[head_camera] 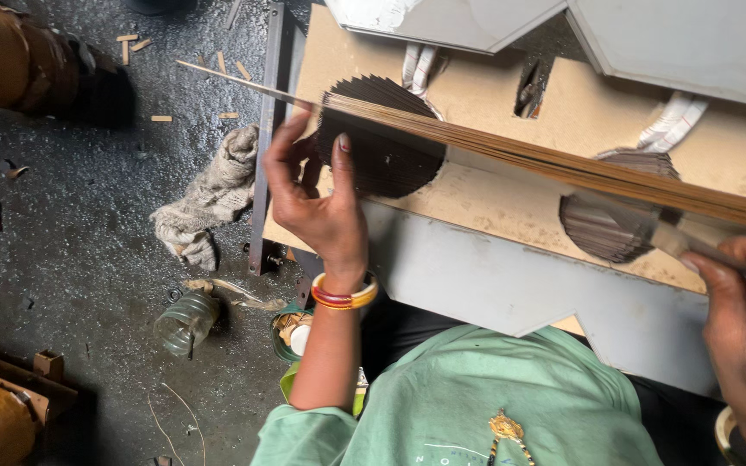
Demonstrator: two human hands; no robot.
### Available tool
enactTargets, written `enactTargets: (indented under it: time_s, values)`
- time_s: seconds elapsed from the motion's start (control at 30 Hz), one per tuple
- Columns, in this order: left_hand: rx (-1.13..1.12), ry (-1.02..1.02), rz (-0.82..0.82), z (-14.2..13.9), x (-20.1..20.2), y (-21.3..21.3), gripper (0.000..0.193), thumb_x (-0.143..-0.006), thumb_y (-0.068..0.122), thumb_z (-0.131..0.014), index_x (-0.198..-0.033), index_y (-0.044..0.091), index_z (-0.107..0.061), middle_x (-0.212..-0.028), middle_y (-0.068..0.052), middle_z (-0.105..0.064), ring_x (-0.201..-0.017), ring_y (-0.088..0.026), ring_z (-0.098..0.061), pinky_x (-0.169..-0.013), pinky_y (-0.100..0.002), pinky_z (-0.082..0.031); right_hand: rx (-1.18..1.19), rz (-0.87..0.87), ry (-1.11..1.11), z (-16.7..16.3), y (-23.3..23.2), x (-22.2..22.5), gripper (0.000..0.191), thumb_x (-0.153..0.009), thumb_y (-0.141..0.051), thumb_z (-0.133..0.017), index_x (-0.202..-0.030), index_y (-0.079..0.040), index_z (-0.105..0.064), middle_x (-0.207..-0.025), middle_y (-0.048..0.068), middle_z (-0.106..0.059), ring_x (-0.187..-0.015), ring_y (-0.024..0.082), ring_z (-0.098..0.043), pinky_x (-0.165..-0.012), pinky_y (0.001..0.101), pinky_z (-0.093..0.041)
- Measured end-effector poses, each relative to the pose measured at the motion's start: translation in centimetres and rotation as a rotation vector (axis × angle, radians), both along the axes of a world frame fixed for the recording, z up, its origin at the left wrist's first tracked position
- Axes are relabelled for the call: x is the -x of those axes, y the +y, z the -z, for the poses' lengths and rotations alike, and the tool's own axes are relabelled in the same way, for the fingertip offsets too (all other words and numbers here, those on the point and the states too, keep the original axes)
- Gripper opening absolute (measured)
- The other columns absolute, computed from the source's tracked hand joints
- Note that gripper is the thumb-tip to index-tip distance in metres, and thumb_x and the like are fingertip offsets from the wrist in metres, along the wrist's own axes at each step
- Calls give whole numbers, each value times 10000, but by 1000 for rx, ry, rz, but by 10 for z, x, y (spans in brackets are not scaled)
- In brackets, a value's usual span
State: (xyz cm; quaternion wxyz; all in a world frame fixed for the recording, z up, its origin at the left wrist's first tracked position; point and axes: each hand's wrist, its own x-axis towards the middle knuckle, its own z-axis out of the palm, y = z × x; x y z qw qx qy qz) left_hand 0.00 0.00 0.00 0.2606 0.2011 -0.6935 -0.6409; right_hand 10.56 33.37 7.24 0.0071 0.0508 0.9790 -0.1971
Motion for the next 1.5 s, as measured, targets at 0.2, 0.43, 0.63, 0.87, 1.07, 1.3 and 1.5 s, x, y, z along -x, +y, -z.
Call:
enactTargets:
  time_s: [0.2,0.43,0.63,0.87,1.07,1.3,1.5]
  values:
    - [1416,563,-38,-49,34,-87,485,-808,372,-861,-1191,136,-683,-1351,-123,-575,-1403,-314,-408,-1155,-580,-324,-26,-220,256,-9,7,18,113,-1116,29,-714,-1165,17,-614,-1035,152,-668,-921,245,-655,-833,302,-511]
    - [953,310,619,-62,36,-108,293,-908,86,-840,-1152,-11,-710,-1167,-122,-688,-1202,-257,-614,-1016,-400,-470,-367,-425,504,-25,18,37,212,-927,-134,-842,-1036,-34,-690,-987,64,-689,-901,240,-650,-755,332,-430]
    - [913,377,619,-31,32,-100,256,-928,-53,-817,-1153,-44,-694,-1164,-135,-685,-1169,-244,-637,-1010,-362,-494,-407,-421,535,-22,29,34,197,-875,-109,-829,-1003,-64,-687,-1000,29,-691,-878,194,-618,-780,315,-380]
    - [798,290,585,-17,27,-97,269,-945,-108,-806,-1187,-43,-709,-1172,-121,-668,-1119,-205,-640,-975,-284,-521,-422,-397,579,-6,39,32,150,-883,-109,-820,-990,-75,-721,-990,20,-704,-841,181,-568,-825,317,-360]
    - [866,344,586,-4,33,-104,289,-938,-64,-831,-1195,-28,-705,-1182,-121,-665,-1075,-200,-627,-899,-283,-517,-375,-364,574,1,41,28,183,-892,-105,-853,-1018,-86,-722,-1027,3,-703,-845,168,-544,-821,314,-347]
    - [953,420,581,-12,42,-95,300,-903,23,-868,-1156,-43,-722,-1159,-102,-659,-1088,-208,-638,-867,-300,-526,-358,-363,633,7,43,33,242,-853,-93,-852,-1045,-74,-706,-1055,11,-693,-892,181,-559,-868,325,-363]
    - [1008,489,549,-26,43,-81,283,-896,81,-867,-1090,-22,-689,-1166,-94,-595,-1140,-200,-624,-891,-310,-538,-320,-345,667,8,36,35,241,-850,-61,-839,-1040,-67,-690,-1054,15,-680,-925,183,-565,-860,326,-368]
